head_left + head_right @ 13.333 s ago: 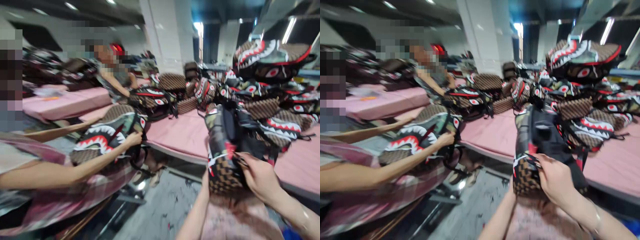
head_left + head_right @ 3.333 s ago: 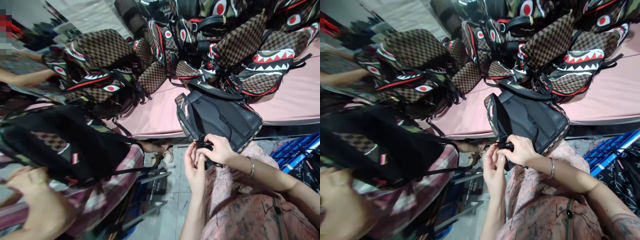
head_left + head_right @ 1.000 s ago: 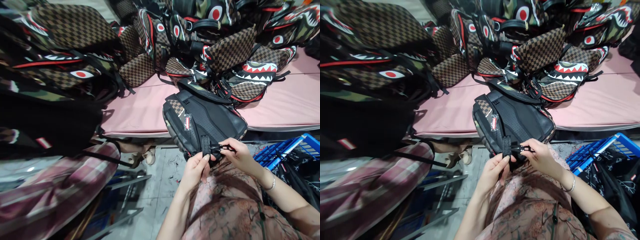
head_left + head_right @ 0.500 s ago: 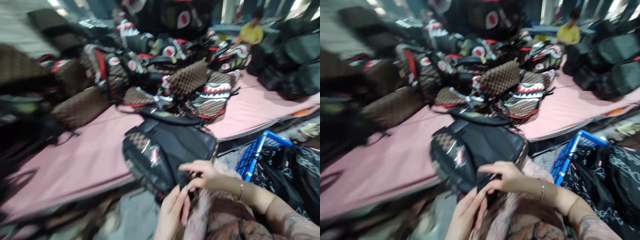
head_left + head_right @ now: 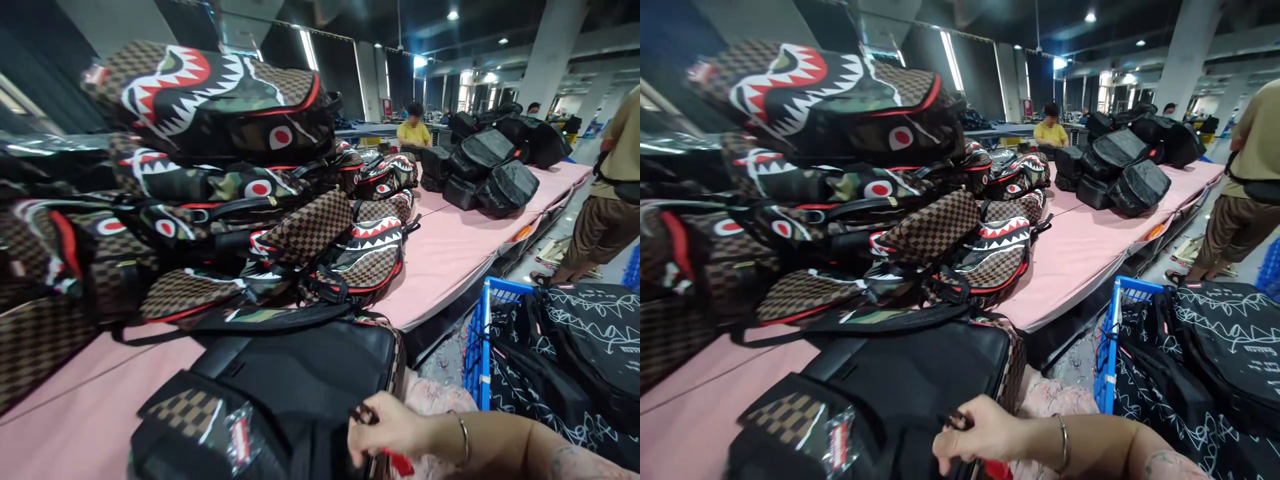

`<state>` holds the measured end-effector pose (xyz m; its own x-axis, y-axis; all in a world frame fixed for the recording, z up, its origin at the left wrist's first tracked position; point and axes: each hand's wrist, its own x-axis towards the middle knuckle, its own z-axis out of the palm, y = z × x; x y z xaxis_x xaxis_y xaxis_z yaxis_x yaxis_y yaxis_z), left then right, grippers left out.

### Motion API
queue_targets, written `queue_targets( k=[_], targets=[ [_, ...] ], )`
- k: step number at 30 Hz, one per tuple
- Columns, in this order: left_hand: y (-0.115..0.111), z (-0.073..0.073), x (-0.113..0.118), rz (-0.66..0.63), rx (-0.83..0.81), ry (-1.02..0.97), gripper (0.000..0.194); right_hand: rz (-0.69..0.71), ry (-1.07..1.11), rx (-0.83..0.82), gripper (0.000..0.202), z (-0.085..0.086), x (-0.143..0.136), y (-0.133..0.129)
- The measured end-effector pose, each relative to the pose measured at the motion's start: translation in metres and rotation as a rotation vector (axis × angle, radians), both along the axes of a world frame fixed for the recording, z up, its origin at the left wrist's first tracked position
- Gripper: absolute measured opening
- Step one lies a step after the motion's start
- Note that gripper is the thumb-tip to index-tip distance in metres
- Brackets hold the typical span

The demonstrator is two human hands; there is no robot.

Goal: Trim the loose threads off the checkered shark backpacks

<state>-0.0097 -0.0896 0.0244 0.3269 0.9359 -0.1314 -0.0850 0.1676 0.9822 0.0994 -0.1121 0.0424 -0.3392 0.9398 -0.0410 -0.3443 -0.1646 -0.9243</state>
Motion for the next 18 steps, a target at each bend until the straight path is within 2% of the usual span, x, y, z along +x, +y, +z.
queue_targets(
  k=[2, 4, 8, 10, 12, 14, 16, 18],
  targets=[
    [-0.006, 0.006, -0.006, -0.074, -0.062, -0.037, 0.035, 0.053, 0.046, -0.015, 0.053, 0.003, -0.001, 0.003],
    [-0.019, 0.013, -0.015, -0.068, -0.128, -0.043, 0.025, 0.092, 0.016, -0.026, 0.054, 0.006, -0.006, 0.005],
    [-0.052, 0.026, -0.033, 0.125, -0.182, -0.008, 0.033, -0.185, -0.205, -0.112, 0.05, 0.011, -0.014, 0.007],
    [-0.061, 0.031, -0.038, 0.245, -0.145, 0.068, 0.034, -0.233, -0.286, -0.094, 0.047, 0.012, -0.014, 0.008],
    [-0.064, 0.035, -0.04, 0.329, -0.155, 0.118, 0.029, -0.218, -0.368, -0.006, 0.041, 0.011, -0.014, 0.008],
    [-0.064, 0.037, -0.041, 0.387, -0.249, 0.066, 0.027, -0.232, -0.479, 0.123, 0.029, 0.009, -0.012, 0.006],
    [-0.063, 0.038, -0.043, 0.452, -0.339, -0.044, 0.031, -0.307, -0.624, 0.278, 0.023, 0.009, -0.008, 0.001],
    [-0.062, 0.039, -0.044, 0.5, -0.37, -0.123, 0.033, -0.387, -0.778, 0.456, 0.024, 0.009, -0.003, -0.003]
  ],
)
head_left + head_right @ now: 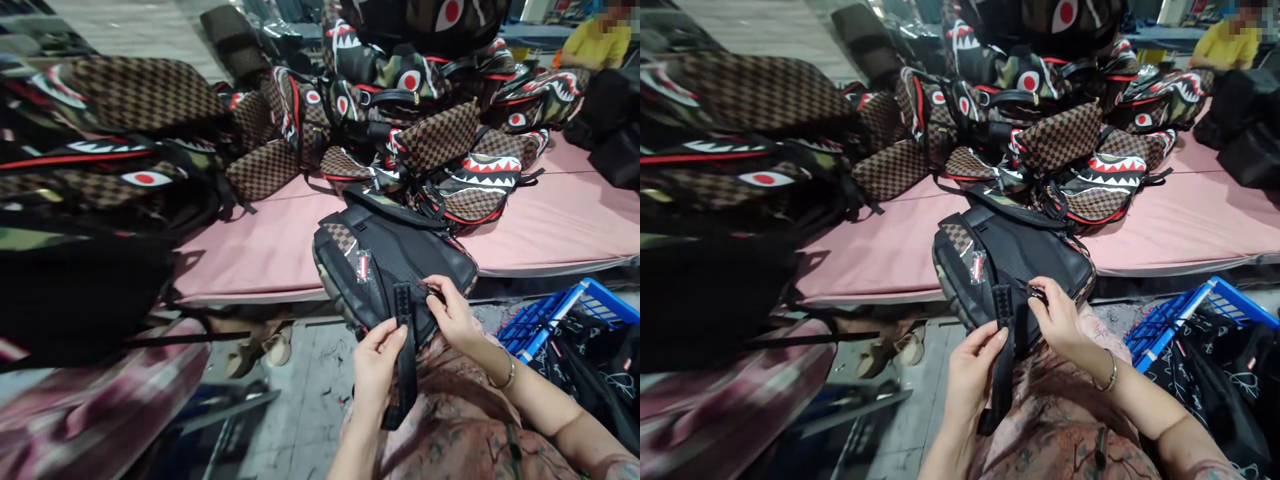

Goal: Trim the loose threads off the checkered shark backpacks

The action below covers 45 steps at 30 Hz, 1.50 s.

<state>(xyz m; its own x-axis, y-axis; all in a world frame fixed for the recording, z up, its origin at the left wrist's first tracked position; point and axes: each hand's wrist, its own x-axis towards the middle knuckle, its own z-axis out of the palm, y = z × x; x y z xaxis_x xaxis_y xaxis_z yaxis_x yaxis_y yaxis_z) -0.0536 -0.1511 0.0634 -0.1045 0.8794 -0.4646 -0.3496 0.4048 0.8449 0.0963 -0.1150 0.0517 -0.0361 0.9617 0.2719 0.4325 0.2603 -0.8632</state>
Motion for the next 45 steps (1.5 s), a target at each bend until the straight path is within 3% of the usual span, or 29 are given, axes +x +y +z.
queue_targets(
  k=[3, 6, 20, 24, 29, 33, 36, 39, 43, 45],
  targets=[
    [0.002, 0.001, -0.002, 0.027, 0.0, -0.054, 0.034, 0.024, -0.196, 0.234, 0.02, 0.0, 0.01, -0.003],
    [0.003, -0.001, -0.003, 0.039, 0.008, -0.07, 0.034, 0.091, -0.311, 0.355, 0.019, -0.002, 0.017, -0.003],
    [0.001, -0.009, -0.005, 0.045, 0.082, 0.124, 0.032, 0.194, -0.633, 0.35, 0.024, -0.002, 0.021, -0.004],
    [0.0, -0.008, -0.01, 0.029, 0.041, 0.065, 0.032, 0.255, -0.539, 0.317, 0.019, -0.006, 0.02, 0.0],
    [-0.001, -0.004, -0.02, -0.082, -0.083, -0.114, 0.03, 0.315, -0.312, 0.216, 0.013, -0.007, 0.017, 0.005],
    [-0.001, -0.001, -0.023, -0.019, -0.086, -0.076, 0.034, 0.313, -0.252, 0.144, 0.011, -0.005, 0.018, 0.006],
    [0.001, -0.003, -0.04, -0.017, -0.064, -0.031, 0.037, 0.255, -0.148, 0.065, 0.012, -0.003, 0.018, 0.003],
    [0.0, -0.007, -0.082, 0.083, -0.018, 0.204, 0.044, 0.195, -0.033, -0.073, 0.015, -0.003, 0.019, 0.001],
    [-0.01, -0.011, -0.143, 0.412, 0.109, 1.036, 0.056, 0.199, 0.085, -0.185, 0.026, -0.009, 0.015, 0.003],
    [-0.016, -0.013, -0.149, 0.396, 0.161, 1.279, 0.047, 0.204, 0.104, -0.224, 0.031, -0.012, 0.006, 0.006]
  ],
)
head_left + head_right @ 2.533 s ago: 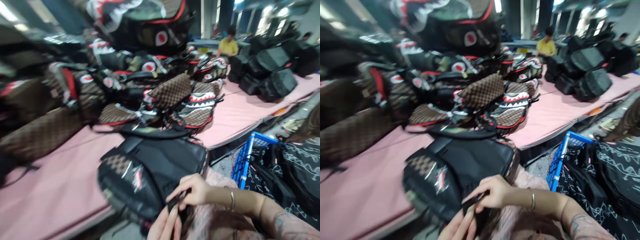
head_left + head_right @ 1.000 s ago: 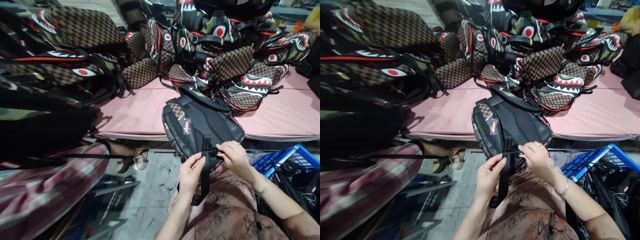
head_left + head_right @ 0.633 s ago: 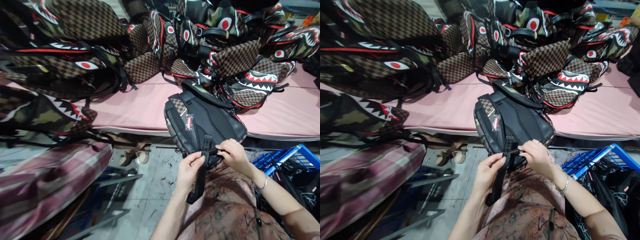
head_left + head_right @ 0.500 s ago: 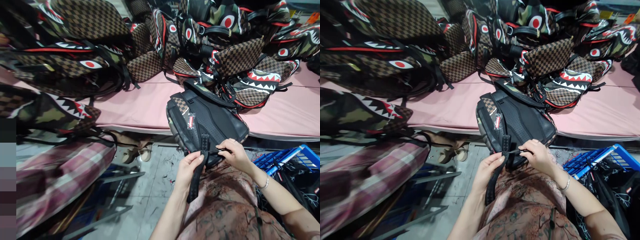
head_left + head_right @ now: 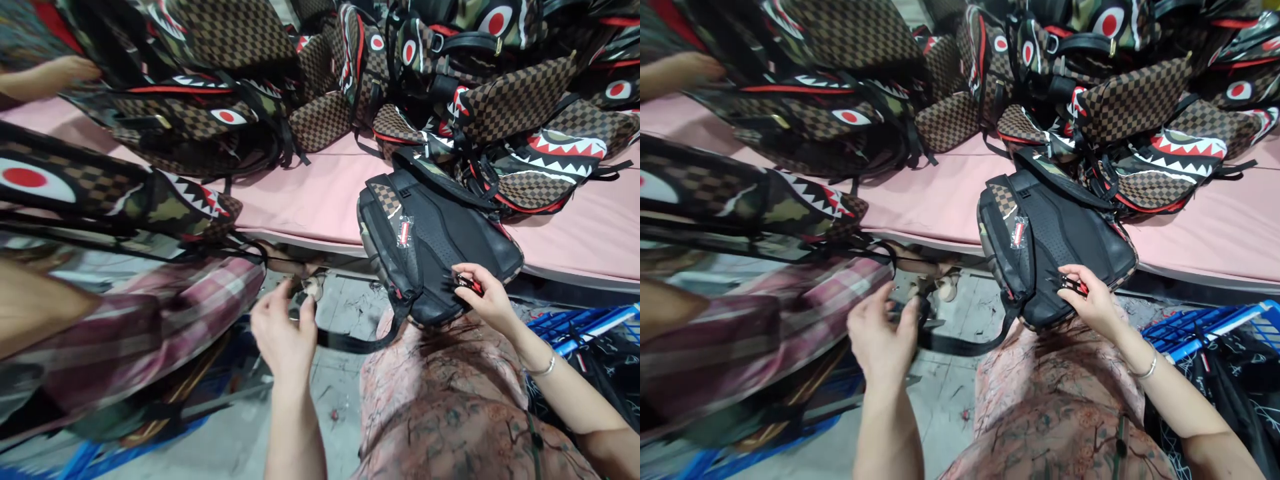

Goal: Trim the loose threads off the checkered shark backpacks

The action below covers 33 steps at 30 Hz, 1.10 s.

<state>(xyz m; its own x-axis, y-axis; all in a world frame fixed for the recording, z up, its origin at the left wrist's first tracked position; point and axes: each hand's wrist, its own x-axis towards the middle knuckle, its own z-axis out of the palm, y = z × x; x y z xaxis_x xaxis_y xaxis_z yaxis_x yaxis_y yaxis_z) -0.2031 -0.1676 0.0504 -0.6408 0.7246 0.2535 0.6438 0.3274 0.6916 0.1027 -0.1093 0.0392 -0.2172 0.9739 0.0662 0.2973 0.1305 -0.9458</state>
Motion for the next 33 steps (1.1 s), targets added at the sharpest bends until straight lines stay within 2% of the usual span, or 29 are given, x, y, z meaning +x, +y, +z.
queue_targets(
  k=[2, 4, 6, 9, 12, 14, 16, 18, 21, 23, 25, 27, 30, 32, 33],
  targets=[
    [-0.002, -0.004, 0.015, -0.217, -0.063, -0.047, 0.034, 0.003, -0.01, -0.045, 0.029, -0.003, -0.012, 0.004],
    [0.001, -0.01, 0.043, -0.496, -0.147, -0.146, 0.032, 0.011, -0.008, -0.089, 0.023, -0.006, -0.026, 0.008],
    [0.008, -0.015, 0.073, -0.638, -0.235, -0.062, 0.035, 0.031, 0.003, -0.12, 0.02, -0.009, -0.036, 0.012],
    [0.02, -0.016, 0.103, -0.676, -0.36, 0.213, 0.042, 0.052, 0.015, -0.127, 0.019, -0.011, -0.044, 0.017],
    [0.029, -0.009, 0.109, -0.71, -0.42, 0.416, 0.035, 0.034, 0.052, -0.113, 0.022, -0.01, -0.044, 0.019],
    [0.034, -0.005, 0.103, -0.762, -0.403, 0.404, 0.031, 0.008, 0.079, -0.109, 0.026, -0.009, -0.045, 0.021],
    [0.036, -0.005, 0.092, -0.786, -0.3, 0.257, 0.03, -0.014, 0.091, -0.106, 0.029, -0.007, -0.048, 0.023],
    [0.037, -0.009, 0.08, -0.709, -0.099, 0.026, 0.029, -0.007, 0.101, -0.104, 0.031, -0.005, -0.055, 0.027],
    [0.035, -0.018, 0.066, -0.424, 0.192, -0.343, 0.028, 0.116, 0.173, -0.106, 0.03, -0.003, -0.074, 0.033],
    [0.033, -0.022, 0.061, -0.263, 0.281, -0.549, 0.029, 0.265, 0.228, -0.134, 0.03, -0.004, -0.089, 0.036],
    [0.032, -0.026, 0.06, -0.169, 0.33, -0.701, 0.03, 0.385, 0.23, -0.162, 0.029, -0.007, -0.104, 0.035],
    [0.034, -0.029, 0.061, -0.103, 0.371, -0.807, 0.03, 0.439, 0.191, -0.176, 0.024, -0.012, -0.114, 0.031],
    [0.04, -0.034, 0.063, -0.037, 0.38, -0.91, 0.03, 0.384, 0.132, -0.18, 0.019, -0.019, -0.121, 0.023],
    [0.043, -0.036, 0.065, -0.046, 0.38, -0.87, 0.03, 0.294, 0.132, -0.211, 0.019, -0.022, -0.123, 0.018],
    [0.043, -0.037, 0.066, -0.062, 0.396, -0.785, 0.03, 0.25, 0.139, -0.233, 0.018, -0.023, -0.123, 0.017]
  ],
)
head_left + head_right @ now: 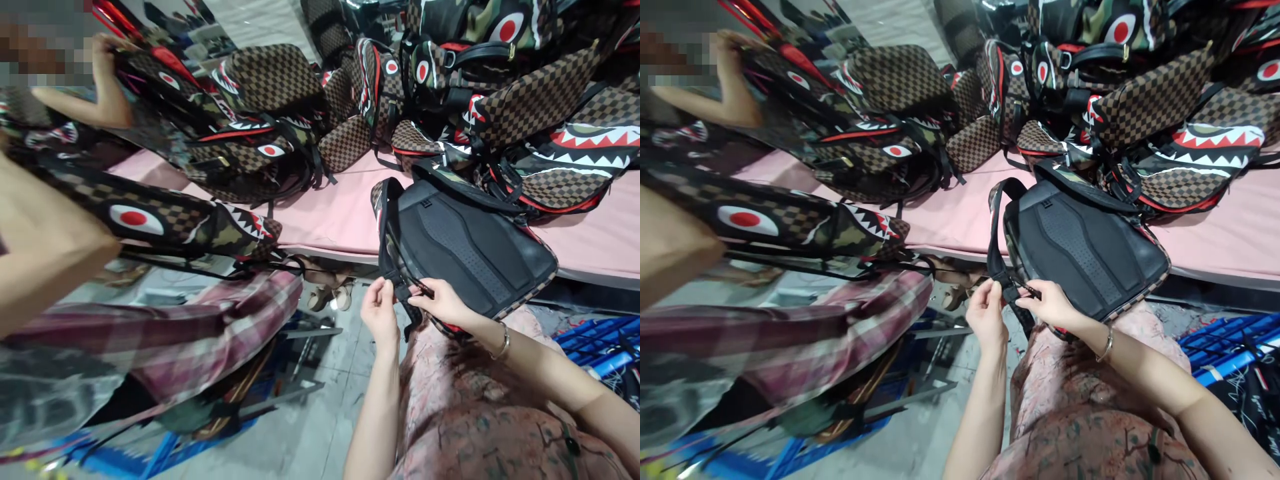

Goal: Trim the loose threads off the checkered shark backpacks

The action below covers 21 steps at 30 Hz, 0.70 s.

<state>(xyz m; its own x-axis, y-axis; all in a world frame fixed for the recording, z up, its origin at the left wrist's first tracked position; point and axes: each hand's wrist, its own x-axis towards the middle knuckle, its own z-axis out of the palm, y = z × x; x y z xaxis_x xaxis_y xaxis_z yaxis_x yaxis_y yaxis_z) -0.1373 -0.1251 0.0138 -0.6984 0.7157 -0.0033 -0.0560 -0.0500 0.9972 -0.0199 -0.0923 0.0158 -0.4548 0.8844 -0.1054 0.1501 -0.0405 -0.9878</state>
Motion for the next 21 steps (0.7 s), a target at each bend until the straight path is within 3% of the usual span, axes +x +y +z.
queue_targets(
  k=[4, 6, 9, 12, 16, 21],
  targets=[
    [-0.01, 0.006, -0.006, 0.006, 0.108, 0.706, 0.015, -0.108, 0.007, -0.077, 0.02, -0.002, 0.0, -0.002],
    [-0.017, 0.012, -0.014, -0.14, 0.131, 1.028, 0.014, -0.132, 0.013, -0.084, 0.021, -0.002, -0.001, -0.003],
    [-0.024, 0.023, -0.028, -0.395, 0.098, 1.355, 0.023, -0.155, -0.06, -0.049, 0.018, 0.003, -0.002, -0.004],
    [-0.023, 0.033, -0.036, -0.526, 0.001, 1.655, 0.026, -0.13, -0.215, 0.023, 0.013, 0.01, -0.003, -0.007],
    [-0.013, 0.048, -0.033, -0.739, -0.138, 1.906, 0.023, -0.08, -0.355, 0.102, 0.013, 0.016, -0.003, -0.01],
    [-0.002, 0.064, -0.015, -1.023, -0.363, 1.938, 0.021, -0.046, -0.428, 0.177, 0.014, 0.012, 0.001, -0.013]
  ],
)
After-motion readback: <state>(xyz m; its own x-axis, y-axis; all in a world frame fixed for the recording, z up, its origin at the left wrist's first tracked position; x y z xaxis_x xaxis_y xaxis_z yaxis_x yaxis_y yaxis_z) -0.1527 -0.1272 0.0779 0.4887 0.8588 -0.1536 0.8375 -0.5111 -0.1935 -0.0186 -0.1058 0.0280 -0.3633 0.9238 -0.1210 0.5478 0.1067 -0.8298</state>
